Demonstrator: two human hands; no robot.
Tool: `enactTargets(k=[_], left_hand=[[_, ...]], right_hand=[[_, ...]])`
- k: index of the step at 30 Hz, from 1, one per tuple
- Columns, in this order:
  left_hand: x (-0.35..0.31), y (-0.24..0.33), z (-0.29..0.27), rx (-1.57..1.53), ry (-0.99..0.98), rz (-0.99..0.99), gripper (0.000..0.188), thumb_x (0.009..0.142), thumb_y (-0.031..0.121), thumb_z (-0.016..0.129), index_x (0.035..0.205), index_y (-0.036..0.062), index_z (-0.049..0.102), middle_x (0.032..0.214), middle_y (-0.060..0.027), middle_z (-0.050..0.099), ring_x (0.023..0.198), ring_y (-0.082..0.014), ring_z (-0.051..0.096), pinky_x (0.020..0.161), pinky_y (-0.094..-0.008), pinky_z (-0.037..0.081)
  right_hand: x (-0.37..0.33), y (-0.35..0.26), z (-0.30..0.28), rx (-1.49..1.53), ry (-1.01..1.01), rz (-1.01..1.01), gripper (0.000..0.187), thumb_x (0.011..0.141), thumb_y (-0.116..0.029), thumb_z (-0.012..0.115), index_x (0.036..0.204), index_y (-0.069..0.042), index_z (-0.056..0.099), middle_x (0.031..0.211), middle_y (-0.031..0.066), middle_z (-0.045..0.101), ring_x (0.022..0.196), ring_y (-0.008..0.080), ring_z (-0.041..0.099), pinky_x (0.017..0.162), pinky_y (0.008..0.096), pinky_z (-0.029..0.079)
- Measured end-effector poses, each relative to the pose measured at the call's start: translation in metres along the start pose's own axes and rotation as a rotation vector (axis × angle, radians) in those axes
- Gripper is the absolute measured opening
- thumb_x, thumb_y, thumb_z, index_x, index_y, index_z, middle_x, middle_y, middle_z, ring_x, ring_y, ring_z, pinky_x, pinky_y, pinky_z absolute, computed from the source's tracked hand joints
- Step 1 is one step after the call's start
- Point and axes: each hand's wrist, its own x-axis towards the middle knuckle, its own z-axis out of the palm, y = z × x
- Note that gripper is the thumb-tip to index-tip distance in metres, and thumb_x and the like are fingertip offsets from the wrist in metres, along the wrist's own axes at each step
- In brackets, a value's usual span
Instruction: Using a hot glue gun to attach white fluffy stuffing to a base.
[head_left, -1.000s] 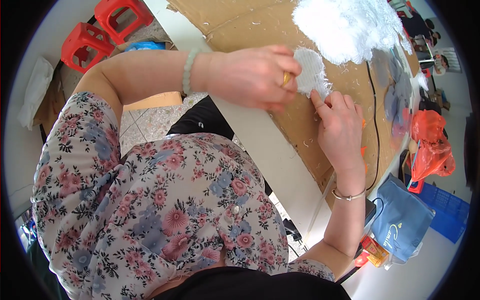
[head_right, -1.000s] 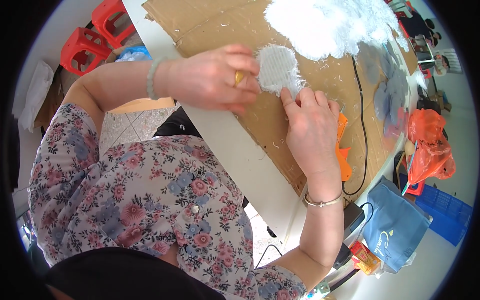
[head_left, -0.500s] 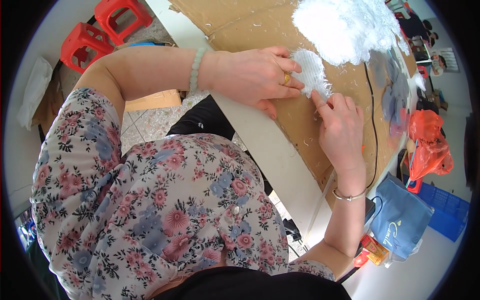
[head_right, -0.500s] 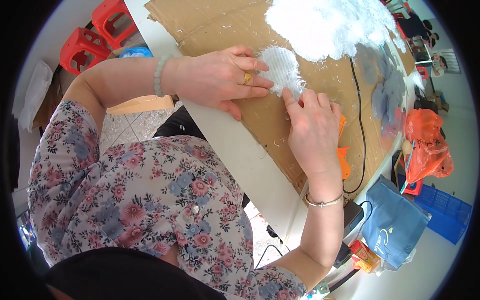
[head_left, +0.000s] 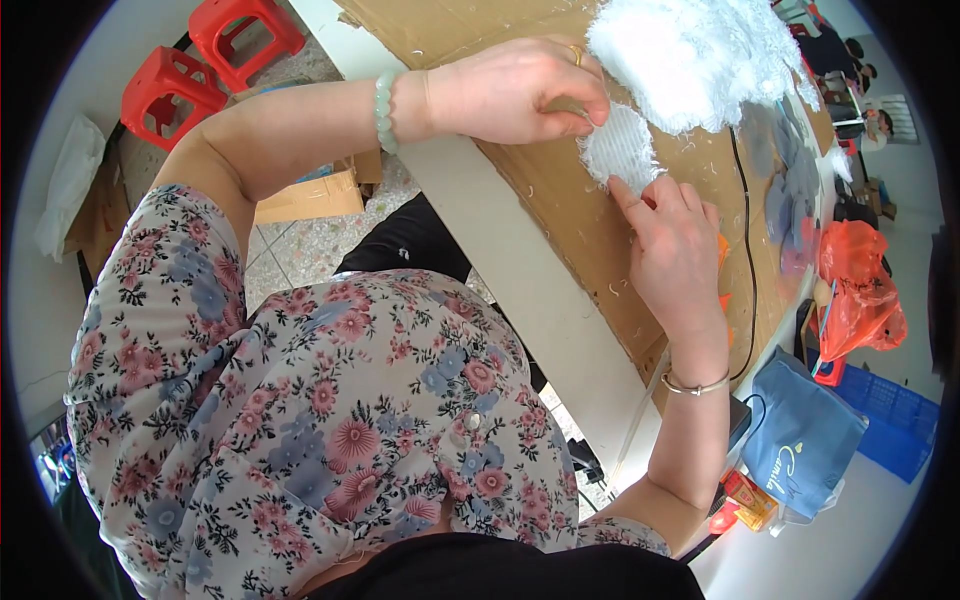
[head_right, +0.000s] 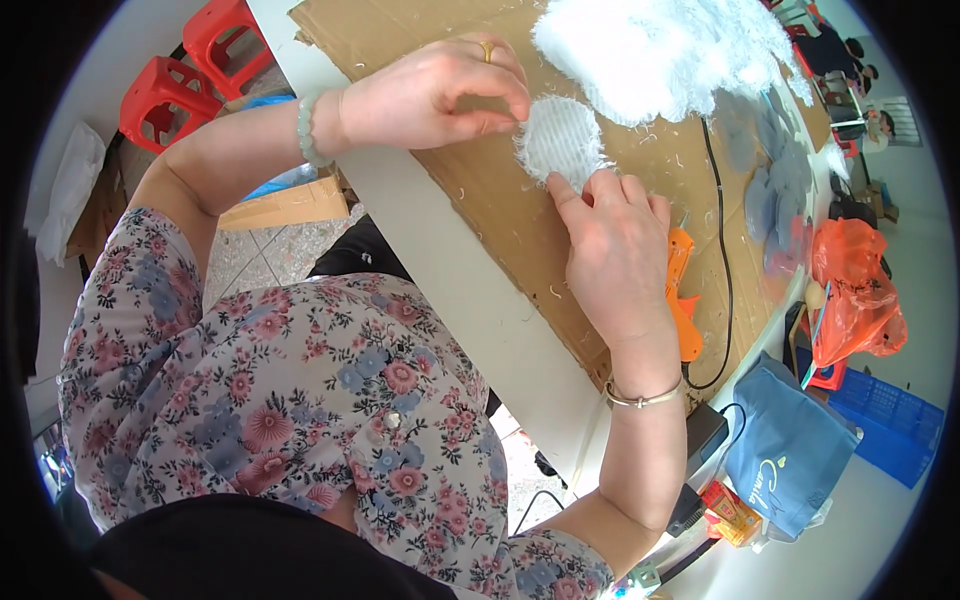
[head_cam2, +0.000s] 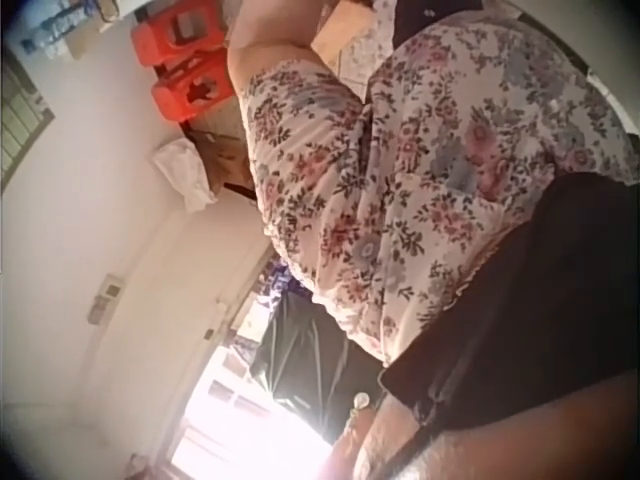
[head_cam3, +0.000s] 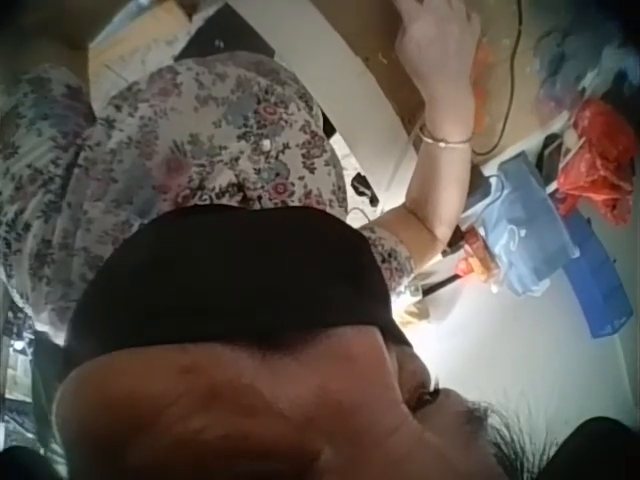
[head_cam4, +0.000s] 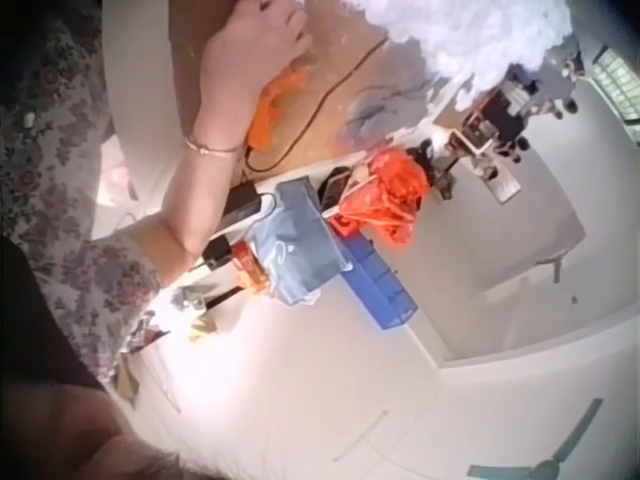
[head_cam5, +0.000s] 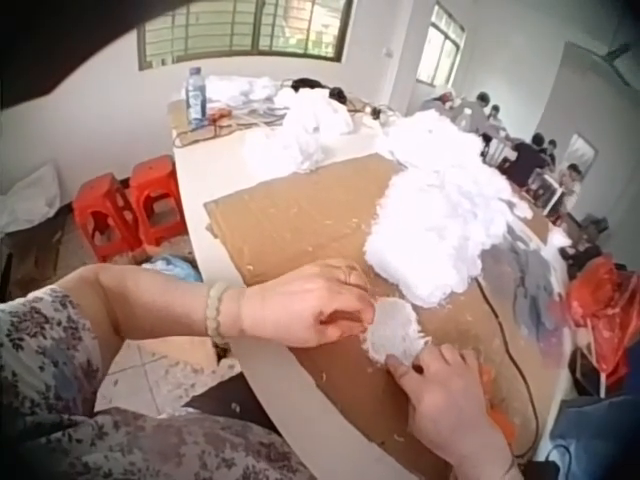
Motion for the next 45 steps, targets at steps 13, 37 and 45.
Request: enactTargets(k=[13,37,45], left_hand=[[0.017,-0.021,0.03,0.133,-0.277,0.075,0.007,0.075,0.014,0.067,0.079,0.0083,0.063,0.088,-0.001,0.058,0.098,-0.0221,0.054,0.092,-0.0393,0.038],[-0.007,0.006,0.0,0.293,-0.225,0.104,0.024,0.076,0.024,0.068,0.094,0.0069,0.068,0.104,0.0002,0.063,0.107,-0.0218,0.049,0.093,-0.0377,0.038],[0.006,0.015,0.009,0.301,-0.21,0.238,0.027,0.078,0.022,0.067,0.099,0.0063,0.066,0.101,-0.0013,0.066,0.104,-0.0215,0.052,0.091,-0.0377,0.039]], right_hand=[[0.002,0.003,0.004,0.056,0.003,0.016,0.045,0.068,0.005,0.057,0.109,-0.012,0.066,0.081,0.0038,0.048,0.078,0.0217,0.05,0.07,0.0343,0.037],[0.013,0.001,-0.005,-0.006,0.0,-0.014,0.039,0.075,0.0,0.055,0.11,-0.012,0.066,0.077,0.0029,0.048,0.077,0.0191,0.049,0.069,0.0325,0.036],[0.012,0.004,-0.008,-0.009,0.007,-0.009,0.039,0.075,0.001,0.054,0.111,-0.012,0.066,0.077,0.0023,0.048,0.078,0.019,0.049,0.07,0.0324,0.035]])
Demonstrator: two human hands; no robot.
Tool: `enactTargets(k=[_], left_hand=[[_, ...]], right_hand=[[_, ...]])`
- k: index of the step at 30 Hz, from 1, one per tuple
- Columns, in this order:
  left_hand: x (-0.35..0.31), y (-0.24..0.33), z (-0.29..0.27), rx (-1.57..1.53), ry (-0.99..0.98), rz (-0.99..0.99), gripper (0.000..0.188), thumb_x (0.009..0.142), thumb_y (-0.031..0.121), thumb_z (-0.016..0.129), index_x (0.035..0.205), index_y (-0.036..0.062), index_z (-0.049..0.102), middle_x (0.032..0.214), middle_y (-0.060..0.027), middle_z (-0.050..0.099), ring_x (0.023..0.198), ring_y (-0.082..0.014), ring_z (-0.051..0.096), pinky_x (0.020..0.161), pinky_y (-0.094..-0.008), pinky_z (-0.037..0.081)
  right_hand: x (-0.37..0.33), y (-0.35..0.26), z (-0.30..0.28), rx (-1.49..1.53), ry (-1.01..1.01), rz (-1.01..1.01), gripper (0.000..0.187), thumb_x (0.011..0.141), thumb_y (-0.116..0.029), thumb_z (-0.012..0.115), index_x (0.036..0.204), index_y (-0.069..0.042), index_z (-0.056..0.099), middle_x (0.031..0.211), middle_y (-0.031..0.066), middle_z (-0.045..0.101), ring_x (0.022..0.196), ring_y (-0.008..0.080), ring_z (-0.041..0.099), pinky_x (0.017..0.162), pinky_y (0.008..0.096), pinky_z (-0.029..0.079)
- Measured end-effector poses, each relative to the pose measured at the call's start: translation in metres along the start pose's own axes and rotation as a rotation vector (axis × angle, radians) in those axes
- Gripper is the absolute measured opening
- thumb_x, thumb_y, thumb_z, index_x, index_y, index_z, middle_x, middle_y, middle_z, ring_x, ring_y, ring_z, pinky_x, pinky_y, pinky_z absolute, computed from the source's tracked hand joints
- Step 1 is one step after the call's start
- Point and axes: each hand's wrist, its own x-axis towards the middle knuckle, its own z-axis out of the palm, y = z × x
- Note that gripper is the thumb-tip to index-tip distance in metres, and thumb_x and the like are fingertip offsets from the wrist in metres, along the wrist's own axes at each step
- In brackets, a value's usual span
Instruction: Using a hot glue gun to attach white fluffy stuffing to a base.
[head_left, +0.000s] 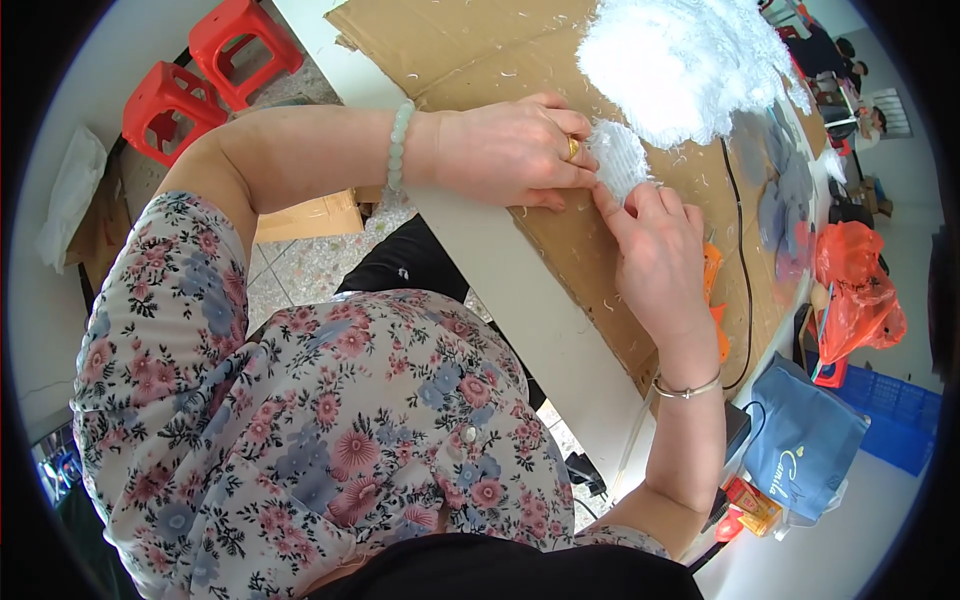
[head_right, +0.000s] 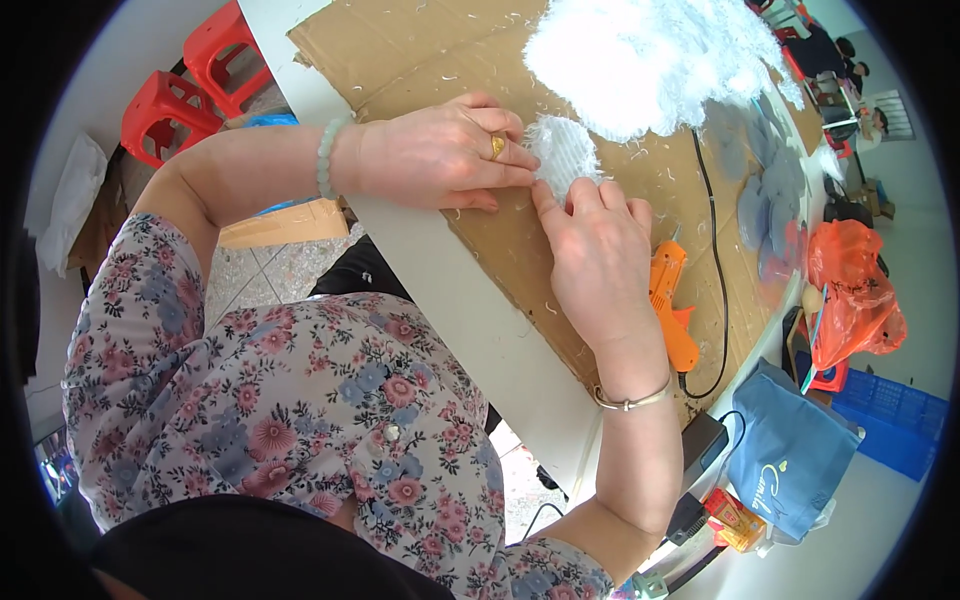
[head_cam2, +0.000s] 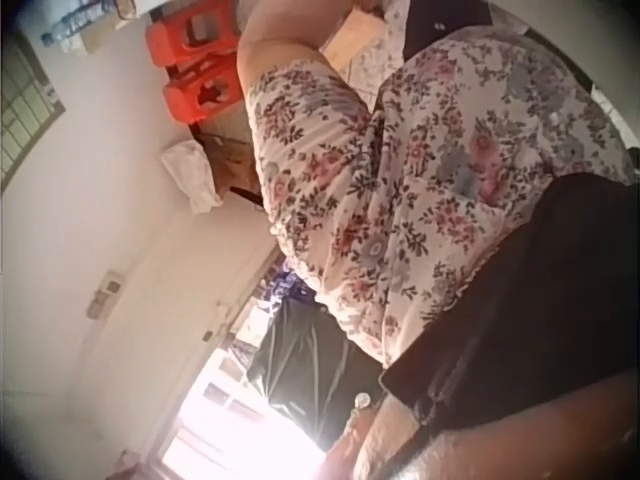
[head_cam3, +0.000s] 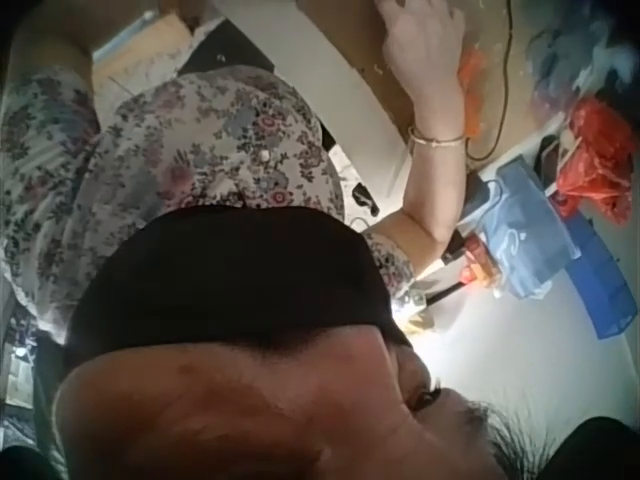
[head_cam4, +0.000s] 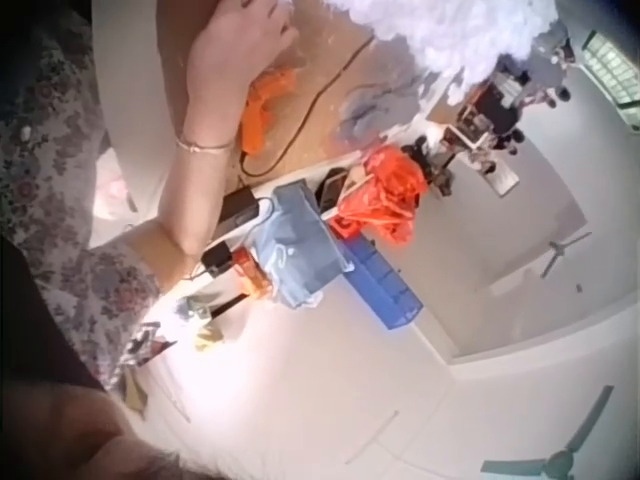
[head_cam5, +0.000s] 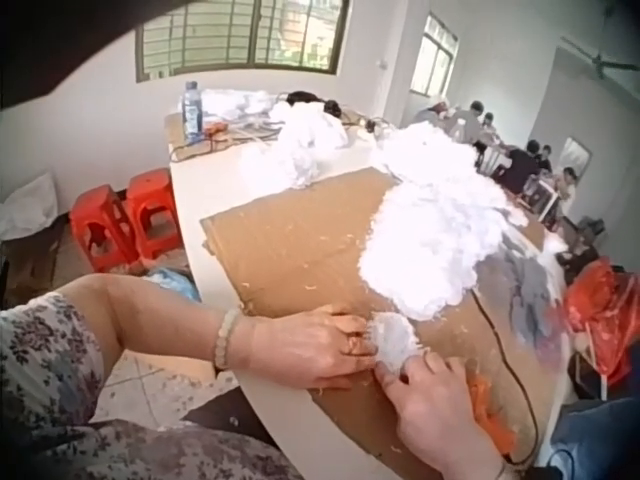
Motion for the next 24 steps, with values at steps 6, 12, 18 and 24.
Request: enactTargets(k=[6,12,18,24], left_hand=[[0.006,-0.007,-0.002,-0.156,-0.052,-0.144,0.02,0.08,0.005,0.058,0.101,0.0081,0.059,0.09,-0.0021,0.066,0.099,-0.0238,0.055,0.092,-0.0392,0.039],[0.014,-0.024,-0.001,-0.579,-0.066,-0.341,0.024,0.081,-0.008,0.049,0.099,0.0063,0.056,0.092,-0.0049,0.065,0.098,-0.0234,0.057,0.089,-0.0368,0.044],[0.001,-0.033,-0.007,-0.708,0.058,-0.443,0.023,0.081,-0.006,0.052,0.098,0.0051,0.06,0.094,-0.0059,0.065,0.099,-0.0226,0.058,0.085,-0.0343,0.047],[-0.004,-0.018,-0.002,-0.178,0.043,-0.132,0.023,0.077,-0.001,0.059,0.099,0.0057,0.064,0.085,-0.0102,0.065,0.102,-0.026,0.056,0.089,-0.0389,0.043]], right_hand=[[0.004,-0.01,-0.008,-0.017,0.026,-0.018,0.042,0.075,0.002,0.053,0.113,-0.01,0.064,0.077,0.0017,0.048,0.079,0.0188,0.049,0.069,0.0327,0.035],[0.007,-0.016,0.001,-0.018,0.018,-0.01,0.041,0.074,0.002,0.053,0.112,-0.009,0.064,0.077,0.0016,0.048,0.079,0.0184,0.049,0.07,0.0324,0.035],[0.008,-0.018,0.002,0.008,0.011,-0.007,0.039,0.074,0.003,0.053,0.109,-0.009,0.066,0.077,0.0019,0.048,0.079,0.0185,0.049,0.071,0.0321,0.035],[0.008,-0.022,0.0,0.025,-0.001,0.001,0.039,0.075,0.004,0.053,0.11,-0.009,0.065,0.078,0.0022,0.049,0.08,0.0187,0.05,0.071,0.0319,0.036]])
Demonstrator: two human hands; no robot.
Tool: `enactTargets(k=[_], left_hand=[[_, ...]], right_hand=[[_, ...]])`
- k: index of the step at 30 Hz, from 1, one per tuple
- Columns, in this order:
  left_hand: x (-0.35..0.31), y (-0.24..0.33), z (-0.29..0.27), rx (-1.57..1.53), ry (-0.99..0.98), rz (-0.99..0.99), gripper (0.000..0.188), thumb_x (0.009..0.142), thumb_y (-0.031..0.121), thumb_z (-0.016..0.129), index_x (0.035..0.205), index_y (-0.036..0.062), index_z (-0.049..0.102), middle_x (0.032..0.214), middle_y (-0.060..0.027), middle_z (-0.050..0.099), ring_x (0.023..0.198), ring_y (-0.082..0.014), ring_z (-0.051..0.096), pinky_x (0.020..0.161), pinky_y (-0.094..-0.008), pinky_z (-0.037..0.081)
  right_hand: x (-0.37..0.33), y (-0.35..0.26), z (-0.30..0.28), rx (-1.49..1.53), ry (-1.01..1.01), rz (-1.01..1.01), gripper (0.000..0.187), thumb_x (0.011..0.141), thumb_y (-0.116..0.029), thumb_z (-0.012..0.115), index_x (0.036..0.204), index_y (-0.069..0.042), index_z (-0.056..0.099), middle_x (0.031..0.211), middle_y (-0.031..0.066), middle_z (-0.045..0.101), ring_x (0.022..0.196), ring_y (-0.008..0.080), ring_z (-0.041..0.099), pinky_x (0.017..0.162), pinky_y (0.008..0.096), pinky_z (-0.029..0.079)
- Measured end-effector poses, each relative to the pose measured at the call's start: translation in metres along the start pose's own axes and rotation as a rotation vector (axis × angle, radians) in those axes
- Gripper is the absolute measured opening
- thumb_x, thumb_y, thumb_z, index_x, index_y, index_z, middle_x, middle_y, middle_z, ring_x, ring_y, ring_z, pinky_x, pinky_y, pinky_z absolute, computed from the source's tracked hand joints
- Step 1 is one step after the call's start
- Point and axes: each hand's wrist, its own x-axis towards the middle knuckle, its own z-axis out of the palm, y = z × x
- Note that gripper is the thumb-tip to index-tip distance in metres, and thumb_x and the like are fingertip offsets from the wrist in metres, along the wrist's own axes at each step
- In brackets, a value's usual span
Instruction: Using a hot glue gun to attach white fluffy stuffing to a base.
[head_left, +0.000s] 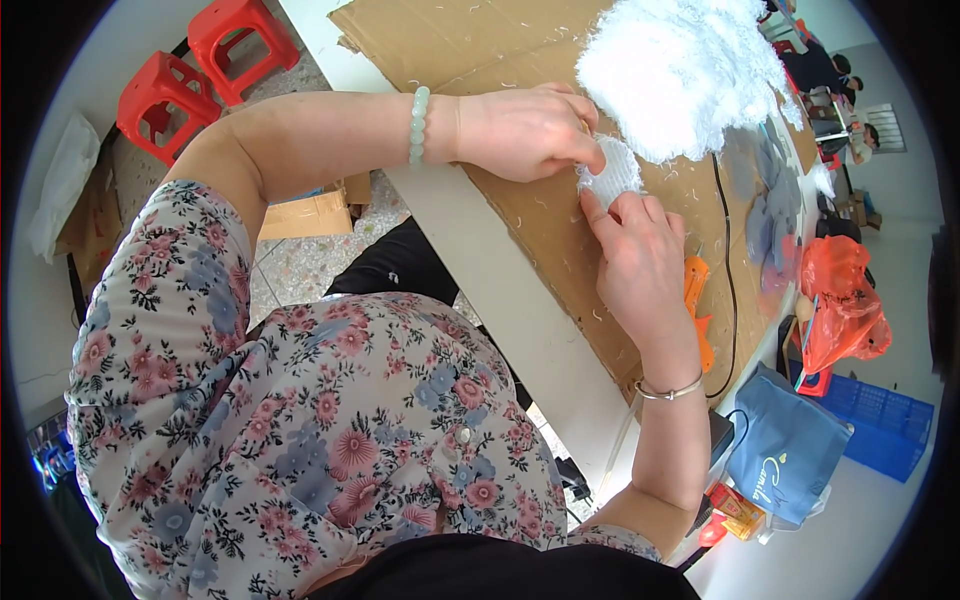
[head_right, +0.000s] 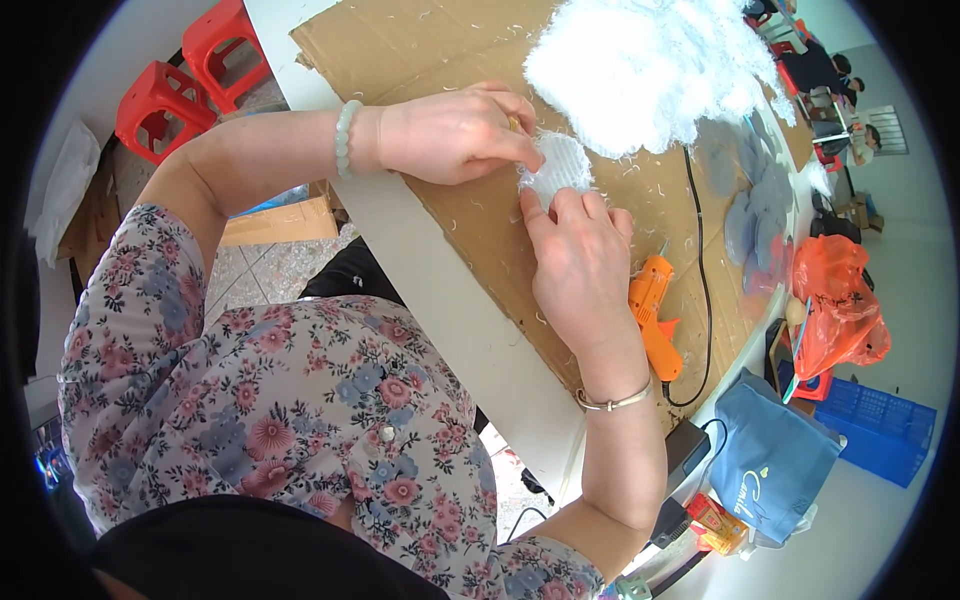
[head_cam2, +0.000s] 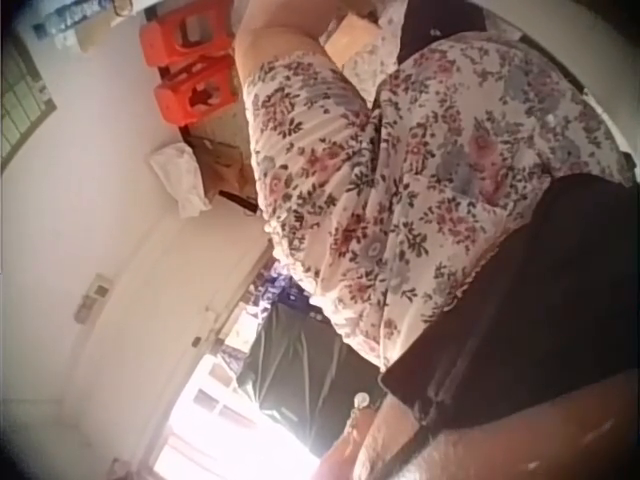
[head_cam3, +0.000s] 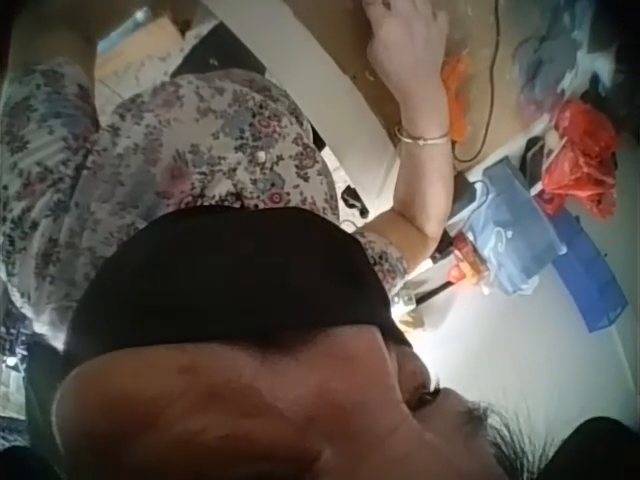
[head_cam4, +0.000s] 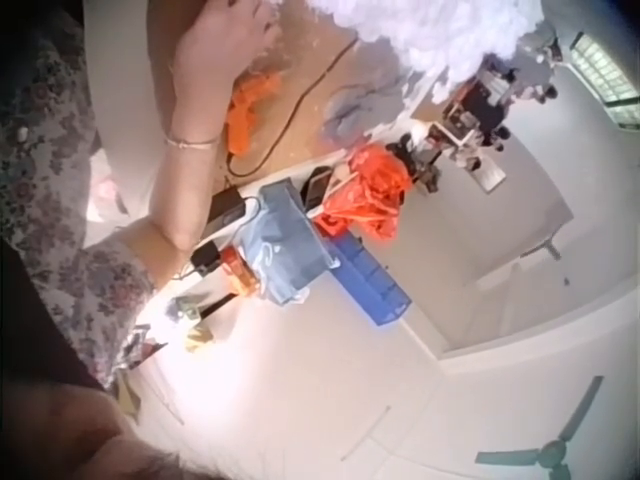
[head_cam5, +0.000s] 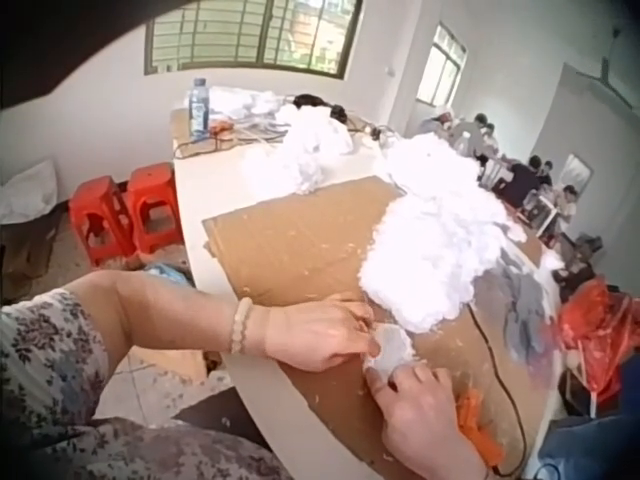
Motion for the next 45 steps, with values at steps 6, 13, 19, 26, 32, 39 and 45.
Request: enactTargets(k=[6,13,19,26,32,39,45], left_hand=[[-0.003,0.003,0.003,0.16,-0.073,0.096,0.024,0.075,0.004,0.061,0.099,0.0043,0.065,0.09,-0.0077,0.066,0.104,-0.0255,0.054,0.095,-0.0405,0.037],[-0.002,0.004,0.002,0.231,-0.041,0.209,0.023,0.076,0.008,0.059,0.097,0.0035,0.066,0.069,-0.0059,0.064,0.098,-0.0234,0.055,0.092,-0.0394,0.038],[0.003,0.008,-0.003,0.281,-0.175,0.195,0.024,0.076,0.008,0.058,0.099,0.0014,0.064,0.103,-0.0069,0.065,0.106,-0.0243,0.052,0.097,-0.0428,0.036],[0.004,0.008,-0.005,0.268,-0.193,0.19,0.025,0.076,0.008,0.057,0.099,0.0021,0.062,0.1,-0.0069,0.064,0.105,-0.0249,0.052,0.097,-0.0454,0.035],[0.004,0.005,0.003,0.284,-0.024,0.272,0.017,0.069,0.014,0.061,0.085,0.0064,0.063,0.054,-0.0017,0.054,0.083,-0.0196,0.051,0.089,-0.0354,0.036],[0.009,0.007,0.007,0.296,-0.027,0.279,0.015,0.069,0.014,0.061,0.083,0.0081,0.063,0.053,-0.0013,0.052,0.083,-0.0195,0.051,0.089,-0.0357,0.037],[0.016,0.015,0.002,0.286,-0.174,0.261,0.027,0.074,0.009,0.056,0.1,0.0045,0.062,0.082,-0.0061,0.062,0.096,-0.0233,0.053,0.097,-0.0435,0.036]], right_hand=[[0.005,0.01,-0.011,0.121,-0.037,-0.011,0.038,0.073,0.006,0.052,0.105,-0.007,0.067,0.078,0.0049,0.05,0.078,0.0221,0.051,0.07,0.0344,0.039],[0.032,0.072,0.003,0.161,0.001,0.087,0.036,0.075,0.004,0.05,0.106,-0.004,0.066,0.083,0.0125,0.055,0.08,0.0291,0.056,0.072,0.0387,0.045],[0.061,0.08,0.02,0.179,-0.089,0.159,0.033,0.076,0.001,0.051,0.104,-0.007,0.067,0.085,0.012,0.056,0.08,0.028,0.056,0.072,0.0365,0.046],[0.072,0.085,0.011,0.246,-0.175,0.195,0.014,0.078,-0.004,0.057,0.088,-0.005,0.067,0.085,0.0094,0.057,0.073,0.0246,0.057,0.067,0.0338,0.047],[0.071,0.087,0.023,0.209,-0.106,0.16,0.009,0.078,-0.008,0.06,0.084,-0.004,0.065,0.081,0.0099,0.059,0.073,0.0265,0.059,0.068,0.0348,0.048],[0.06,0.077,0.014,0.16,-0.085,0.172,0.007,0.078,-0.009,0.061,0.081,-0.003,0.065,0.079,0.0103,0.059,0.075,0.0273,0.06,0.069,0.0355,0.048],[0.03,0.085,-0.002,0.44,-0.071,0.244,0.018,0.078,-0.001,0.056,0.09,-0.003,0.068,0.084,0.0117,0.059,0.077,0.0242,0.059,0.069,0.0328,0.048]])
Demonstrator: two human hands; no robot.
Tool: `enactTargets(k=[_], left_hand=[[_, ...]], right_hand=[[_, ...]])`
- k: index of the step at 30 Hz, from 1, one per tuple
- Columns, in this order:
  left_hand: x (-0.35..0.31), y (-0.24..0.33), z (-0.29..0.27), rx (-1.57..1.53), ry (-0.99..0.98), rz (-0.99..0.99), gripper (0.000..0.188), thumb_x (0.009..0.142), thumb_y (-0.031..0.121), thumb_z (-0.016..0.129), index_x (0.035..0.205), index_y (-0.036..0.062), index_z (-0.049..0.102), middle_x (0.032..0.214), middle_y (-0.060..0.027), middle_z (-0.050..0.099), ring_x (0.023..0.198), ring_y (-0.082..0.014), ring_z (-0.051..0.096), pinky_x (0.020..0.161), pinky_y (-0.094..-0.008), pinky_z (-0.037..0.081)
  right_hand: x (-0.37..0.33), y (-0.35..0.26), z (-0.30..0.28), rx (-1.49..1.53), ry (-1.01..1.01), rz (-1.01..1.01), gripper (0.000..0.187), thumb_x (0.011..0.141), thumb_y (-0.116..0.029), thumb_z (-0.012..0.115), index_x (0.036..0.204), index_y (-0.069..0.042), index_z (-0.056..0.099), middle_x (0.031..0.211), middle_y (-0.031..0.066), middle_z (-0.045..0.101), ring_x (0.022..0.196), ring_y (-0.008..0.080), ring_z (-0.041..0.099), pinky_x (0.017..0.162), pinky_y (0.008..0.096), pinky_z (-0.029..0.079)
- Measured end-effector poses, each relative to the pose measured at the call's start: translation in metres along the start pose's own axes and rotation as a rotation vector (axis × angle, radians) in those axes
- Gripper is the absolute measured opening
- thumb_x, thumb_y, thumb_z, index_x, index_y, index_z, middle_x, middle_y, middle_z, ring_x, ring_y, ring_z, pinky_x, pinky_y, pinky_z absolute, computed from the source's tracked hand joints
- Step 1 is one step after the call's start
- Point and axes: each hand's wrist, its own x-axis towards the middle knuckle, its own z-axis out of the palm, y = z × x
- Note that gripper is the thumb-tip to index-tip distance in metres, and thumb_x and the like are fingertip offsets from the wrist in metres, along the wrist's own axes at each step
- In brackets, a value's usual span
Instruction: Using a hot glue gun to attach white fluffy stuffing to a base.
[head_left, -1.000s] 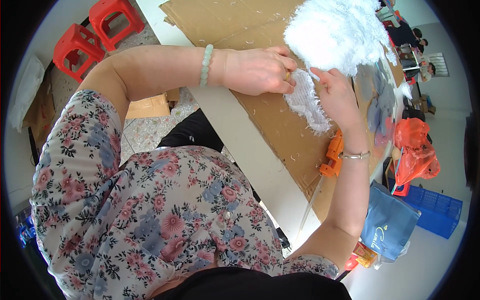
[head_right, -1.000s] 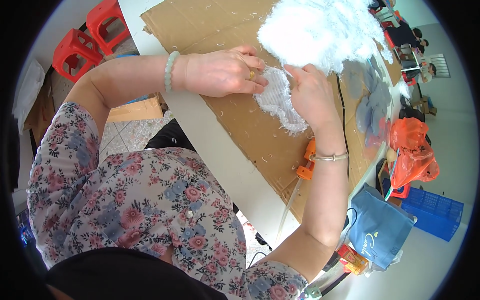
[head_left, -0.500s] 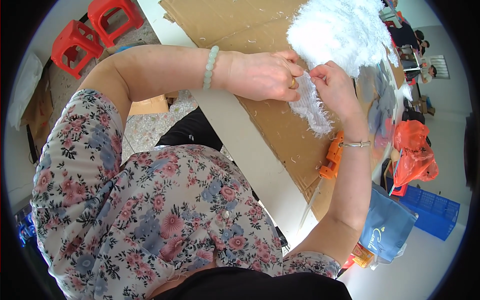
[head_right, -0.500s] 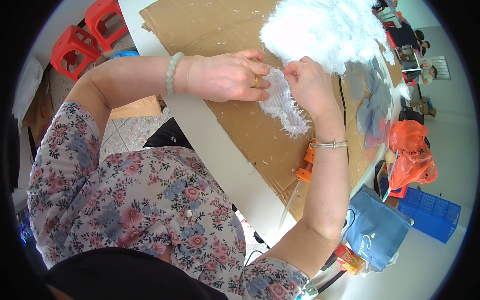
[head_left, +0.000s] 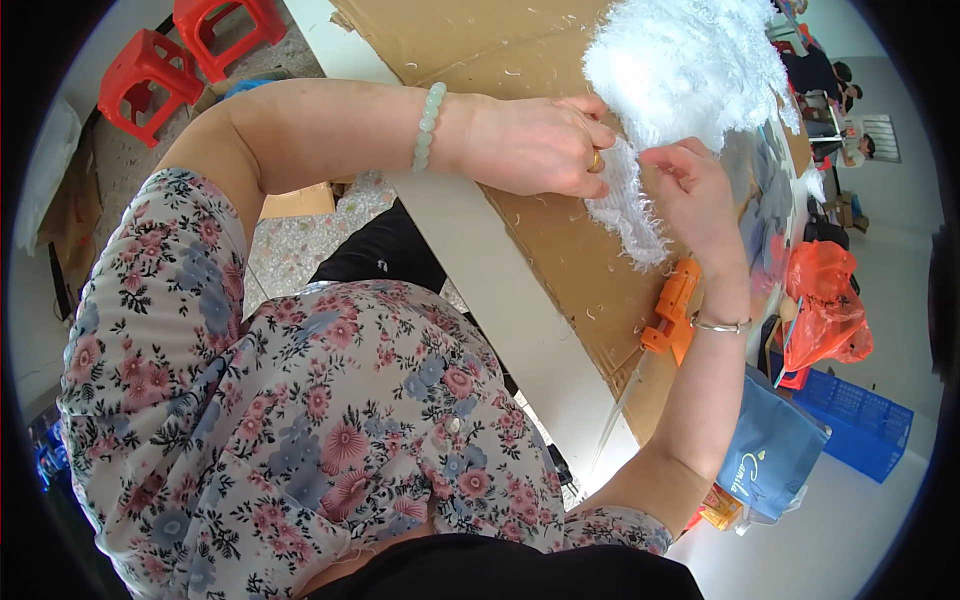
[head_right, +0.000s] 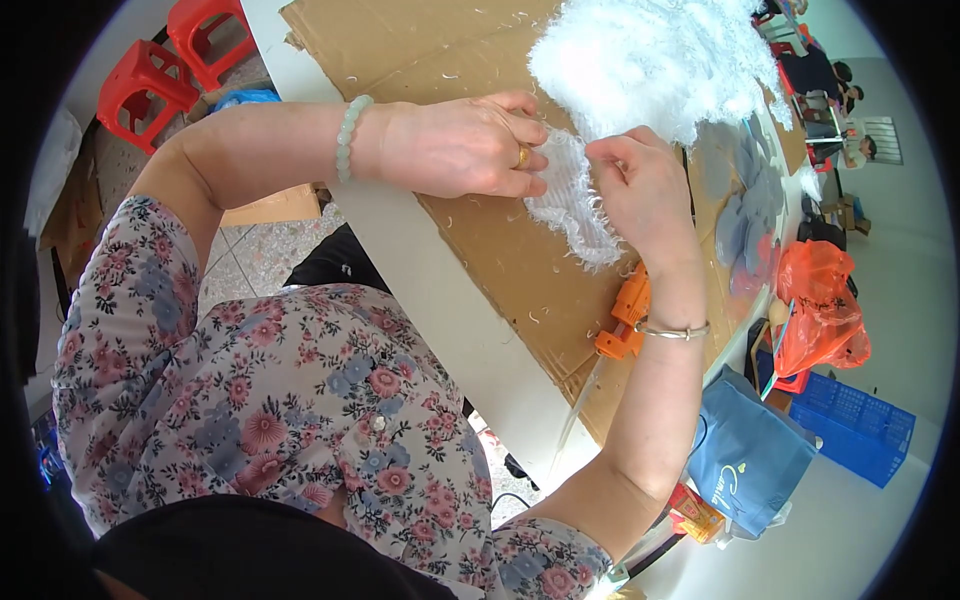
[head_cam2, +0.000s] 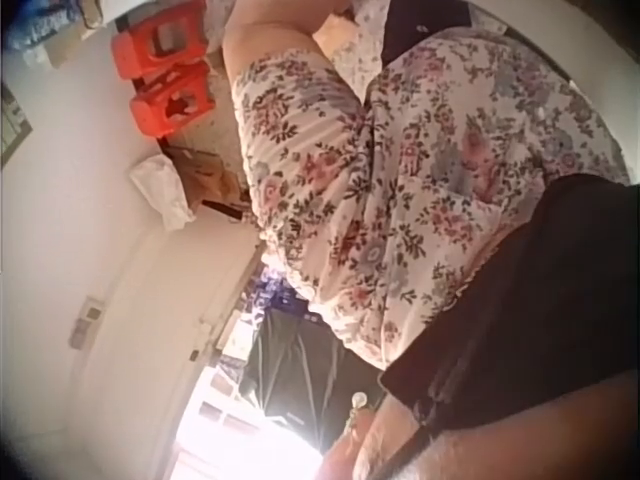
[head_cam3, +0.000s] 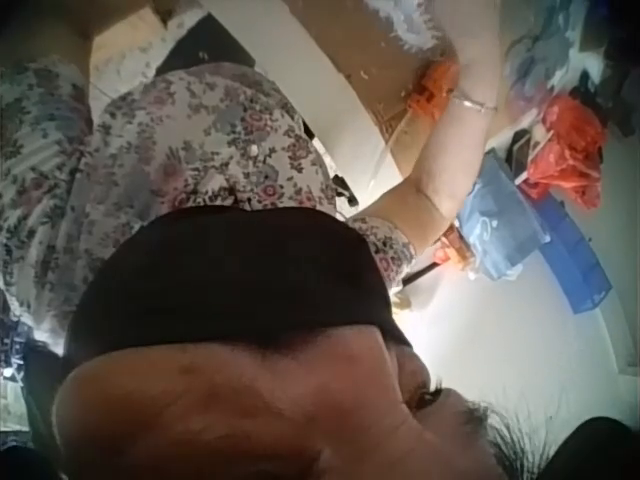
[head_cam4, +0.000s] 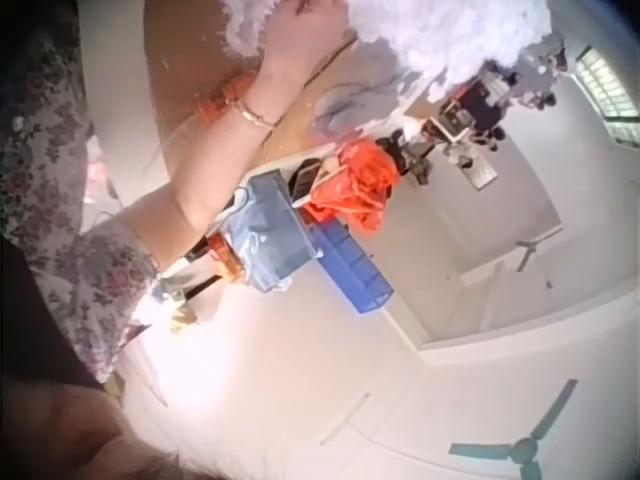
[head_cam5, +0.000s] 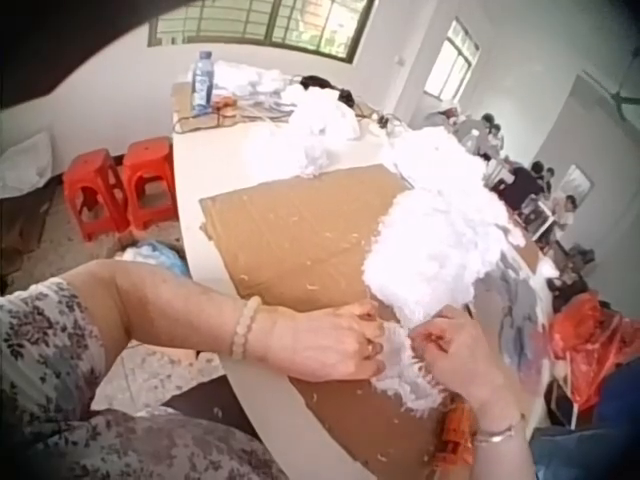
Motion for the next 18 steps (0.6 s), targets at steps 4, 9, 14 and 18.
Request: enactTargets(k=[4,9,14,18], left_hand=[[0.0,0.001,0.006,0.015,0.128,0.019,0.017,0.072,0.011,0.06,0.089,0.0084,0.064,0.055,-0.0018,0.055,0.086,-0.0212,0.052,0.093,-0.0382,0.037],[0.0,0.002,0.007,0.013,0.124,0.016,0.023,0.073,0.011,0.06,0.095,0.0079,0.064,0.056,-0.0025,0.056,0.087,-0.0215,0.052,0.093,-0.0389,0.036],[-0.001,0.001,0.004,0.021,0.13,0.015,0.025,0.073,0.011,0.059,0.098,0.0069,0.063,0.056,-0.0028,0.055,0.086,-0.0218,0.052,0.093,-0.0392,0.036],[-0.002,0.001,0.005,0.018,0.118,0.011,0.026,0.073,0.011,0.058,0.098,0.0066,0.063,0.056,-0.0028,0.055,0.085,-0.0213,0.051,0.092,-0.0384,0.036]], right_hand=[[-0.016,0.017,0.01,-0.187,0.068,-0.035,0.03,0.075,0.004,0.051,0.1,-0.003,0.067,0.084,0.0113,0.057,0.076,0.0245,0.057,0.07,0.0319,0.047],[-0.026,0.008,0.02,-0.249,0.066,-0.053,0.038,0.073,0.006,0.049,0.106,-0.004,0.065,0.083,0.0108,0.055,0.077,0.026,0.056,0.07,0.0329,0.046],[-0.029,-0.008,0.021,-0.387,0.109,-0.15,0.039,0.073,0.006,0.051,0.106,-0.007,0.066,0.083,0.0091,0.055,0.08,0.0264,0.055,0.07,0.0367,0.045],[-0.035,-0.027,0.022,-0.544,0.098,-0.151,0.04,0.072,0.006,0.052,0.108,-0.007,0.066,0.084,0.0094,0.055,0.081,0.0269,0.055,0.071,0.038,0.045]])
